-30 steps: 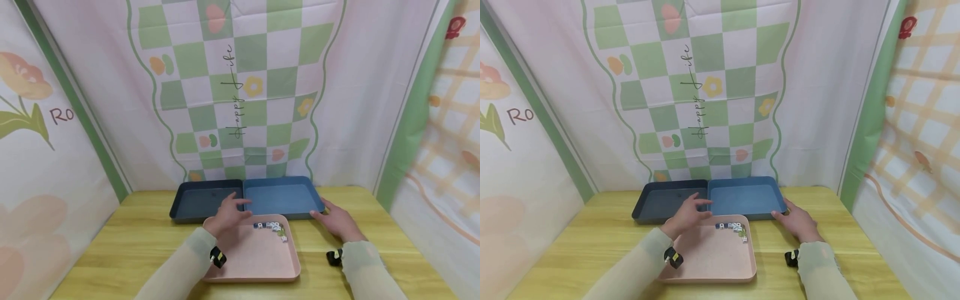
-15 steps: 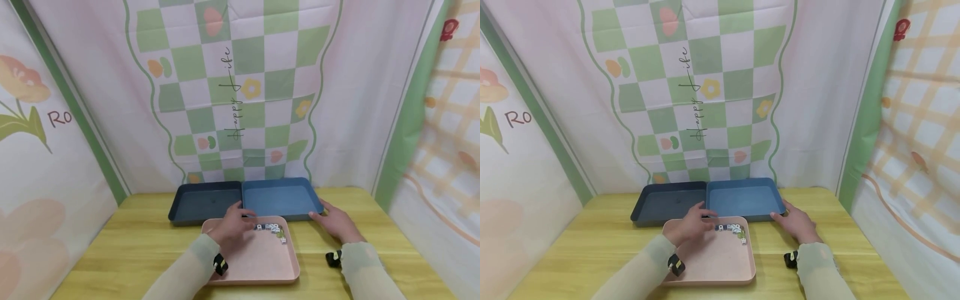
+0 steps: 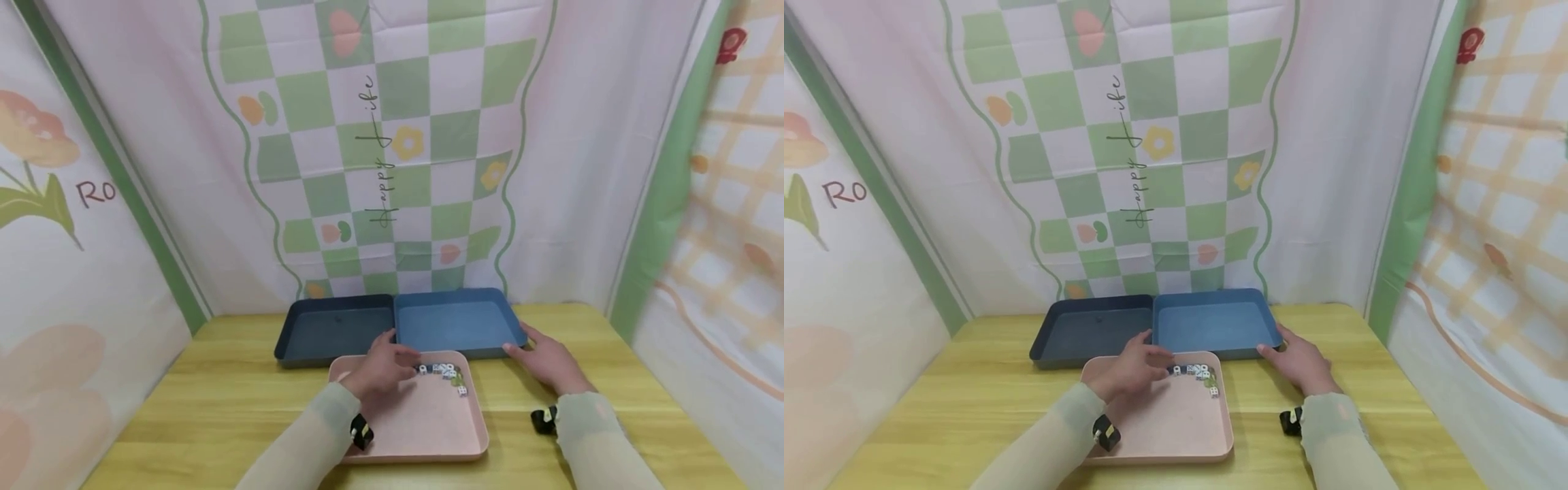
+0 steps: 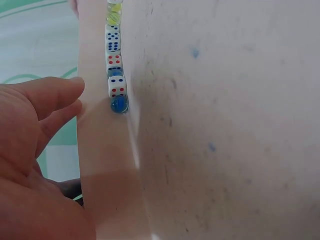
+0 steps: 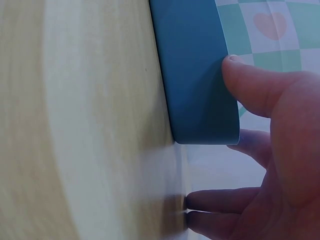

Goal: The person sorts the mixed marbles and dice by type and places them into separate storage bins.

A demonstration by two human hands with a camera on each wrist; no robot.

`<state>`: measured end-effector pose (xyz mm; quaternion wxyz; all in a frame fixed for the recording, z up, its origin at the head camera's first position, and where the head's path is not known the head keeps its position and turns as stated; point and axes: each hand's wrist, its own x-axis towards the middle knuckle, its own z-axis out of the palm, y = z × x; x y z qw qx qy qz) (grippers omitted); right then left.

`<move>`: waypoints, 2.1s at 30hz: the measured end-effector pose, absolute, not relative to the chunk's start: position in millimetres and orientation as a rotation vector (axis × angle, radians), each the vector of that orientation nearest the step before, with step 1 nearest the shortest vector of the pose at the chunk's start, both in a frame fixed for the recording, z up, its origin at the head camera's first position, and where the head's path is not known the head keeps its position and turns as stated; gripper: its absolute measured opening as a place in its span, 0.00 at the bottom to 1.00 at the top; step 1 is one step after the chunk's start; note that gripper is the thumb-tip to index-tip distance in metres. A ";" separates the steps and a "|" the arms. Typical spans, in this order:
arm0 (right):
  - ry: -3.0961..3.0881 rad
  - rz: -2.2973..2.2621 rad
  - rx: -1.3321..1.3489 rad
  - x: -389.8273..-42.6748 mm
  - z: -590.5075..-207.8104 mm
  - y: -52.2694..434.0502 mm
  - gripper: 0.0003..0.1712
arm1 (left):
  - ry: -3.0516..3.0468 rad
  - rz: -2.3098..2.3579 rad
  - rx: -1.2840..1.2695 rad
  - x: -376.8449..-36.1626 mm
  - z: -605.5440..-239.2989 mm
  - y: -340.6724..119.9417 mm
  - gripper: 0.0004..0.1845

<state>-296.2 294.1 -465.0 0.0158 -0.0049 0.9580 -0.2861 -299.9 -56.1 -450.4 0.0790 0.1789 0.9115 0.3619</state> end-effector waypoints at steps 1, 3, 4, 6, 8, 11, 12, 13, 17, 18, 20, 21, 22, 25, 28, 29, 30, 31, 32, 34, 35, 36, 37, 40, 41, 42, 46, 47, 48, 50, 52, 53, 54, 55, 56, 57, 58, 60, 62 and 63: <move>2.980 -0.886 -0.013 -295.4 -464.8 294.2 0.57 | 2.724 1.085 0.525 -299.4 -450.4 -55.5 0.14; 2.979 -0.884 -0.009 -293.9 -464.0 294.4 0.57 | 2.721 1.079 0.509 -298.7 -450.6 -54.2 0.14; 2.977 -0.886 -0.008 -293.4 -463.5 294.5 0.56 | 2.727 1.067 0.507 -298.6 -450.7 -53.9 0.14; 2.977 -0.882 -0.011 -293.1 -462.8 294.6 0.56 | 2.729 1.056 0.500 -298.5 -451.1 -53.7 0.14; 2.976 -0.880 -0.011 -293.8 -463.3 295.1 0.56 | 2.732 1.048 0.505 -299.8 -452.7 -54.7 0.14; 2.976 -0.875 -0.014 -294.6 -464.0 296.0 0.57 | 2.741 1.029 0.525 -302.0 -454.8 -56.5 0.14; 2.977 -0.874 -0.015 -294.6 -463.8 296.4 0.58 | 2.750 1.014 0.540 -302.6 -455.3 -56.9 0.13; 2.976 -0.876 -0.015 -294.8 -463.6 296.6 0.58 | 2.760 0.996 0.552 -303.2 -455.8 -57.0 0.13; 2.974 -0.880 -0.013 -295.3 -462.2 297.0 0.61 | 2.812 0.888 0.616 -304.2 -456.5 -56.5 0.13; 2.973 -0.880 -0.014 -295.5 -462.2 296.8 0.61 | 2.825 0.861 0.627 -304.0 -456.8 -56.1 0.13; 2.971 -0.878 -0.015 -295.7 -462.2 296.5 0.61 | 2.842 0.809 0.638 -303.1 -456.8 -55.6 0.13; 2.970 -0.877 -0.015 -295.7 -462.4 296.3 0.61 | 2.849 0.787 0.641 -302.5 -457.1 -55.5 0.13; 2.969 -0.876 -0.015 -295.8 -462.7 296.1 0.62 | 2.856 0.769 0.648 -302.2 -457.1 -55.3 0.13; 2.968 -0.876 -0.017 -296.0 -463.2 295.7 0.61 | 2.874 0.718 0.666 -302.0 -457.8 -54.7 0.13; 2.972 -0.878 -0.020 -296.4 -463.5 295.7 0.60 | 2.900 0.666 0.687 -302.8 -458.6 -53.7 0.12; 2.975 -0.877 -0.022 -296.3 -463.4 295.8 0.60 | 2.909 0.649 0.690 -303.1 -459.0 -53.4 0.11; 2.976 -0.877 -0.024 -296.4 -463.2 296.1 0.60 | 2.917 0.628 0.685 -303.3 -459.4 -53.1 0.11; 2.977 -0.878 -0.027 -296.5 -463.3 296.3 0.60 | 2.922 0.610 0.684 -303.5 -459.6 -52.8 0.11; 2.978 -0.878 -0.027 -296.3 -463.1 296.0 0.59 | 2.925 0.590 0.682 -303.4 -459.5 -52.7 0.11; 2.978 -0.878 -0.028 -296.0 -462.8 295.7 0.59 | 2.931 0.557 0.680 -303.5 -459.4 -52.8 0.11; 2.978 -0.877 -0.031 -296.3 -463.0 295.4 0.58 | 2.931 0.540 0.678 -303.4 -459.1 -53.0 0.11; 2.980 -0.874 -0.034 -296.6 -462.9 295.3 0.58 | 2.934 0.528 0.682 -303.4 -458.8 -53.2 0.11; 2.980 -0.873 -0.032 -296.5 -463.3 295.0 0.57 | 2.937 0.517 0.694 -303.2 -458.7 -53.3 0.11; 2.984 -0.864 -0.036 -296.9 -463.9 294.9 0.56 | 2.943 0.501 0.712 -302.5 -458.5 -53.3 0.10; 2.983 -0.863 -0.033 -296.9 -463.9 294.9 0.56 | 2.944 0.503 0.719 -302.2 -458.3 -53.2 0.09; 2.983 -0.862 -0.034 -296.8 -463.7 294.7 0.57 | 2.942 0.509 0.724 -302.0 -458.3 -53.2 0.09; 2.981 -0.868 -0.027 -296.8 -463.8 294.4 0.59 | 2.934 0.526 0.719 -301.2 -457.1 -52.9 0.09; 2.979 -0.872 -0.025 -296.8 -463.8 294.4 0.59 | 2.934 0.525 0.717 -301.0 -456.6 -52.7 0.09; 2.978 -0.872 -0.024 -297.0 -464.2 294.5 0.60 | 2.931 0.525 0.710 -300.8 -456.1 -52.6 0.09; 2.978 -0.872 -0.023 -297.4 -463.1 294.4 0.61 | 2.931 0.518 0.705 -300.8 -454.1 -52.6 0.09; 2.977 -0.871 -0.027 -297.1 -462.3 294.2 0.60 | 2.929 0.511 0.704 -300.7 -453.0 -52.4 0.09; 2.977 -0.870 -0.028 -296.8 -462.0 294.1 0.59 | 2.927 0.504 0.702 -300.7 -453.1 -52.3 0.09; 2.975 -0.870 -0.027 -296.4 -461.7 294.1 0.59 | 2.925 0.496 0.702 -300.8 -453.5 -52.3 0.09; 2.975 -0.867 -0.029 -296.1 -461.6 294.2 0.58 | 2.926 0.491 0.706 -300.8 -454.1 -52.2 0.09; 2.976 -0.866 -0.029 -295.9 -461.7 294.2 0.57 | 2.924 0.490 0.703 -301.0 -455.1 -52.2 0.09; 2.977 -0.860 -0.031 -295.8 -461.9 294.2 0.57 | 2.926 0.489 0.706 -301.2 -456.0 -52.2 0.09; 2.977 -0.860 -0.028 -296.0 -462.2 294.1 0.57 | 2.925 0.491 0.704 -301.4 -456.7 -52.3 0.09; 2.977 -0.859 -0.026 -296.0 -462.3 294.0 0.57 | 2.920 0.509 0.700 -301.9 -457.6 -52.7 0.08; 2.978 -0.858 -0.024 -295.5 -462.2 293.5 0.57 | 2.907 0.531 0.697 -302.2 -457.5 -53.5 0.08; 2.978 -0.858 -0.024 -295.0 -462.0 293.1 0.57 | 2.898 0.544 0.696 -302.3 -457.0 -53.8 0.07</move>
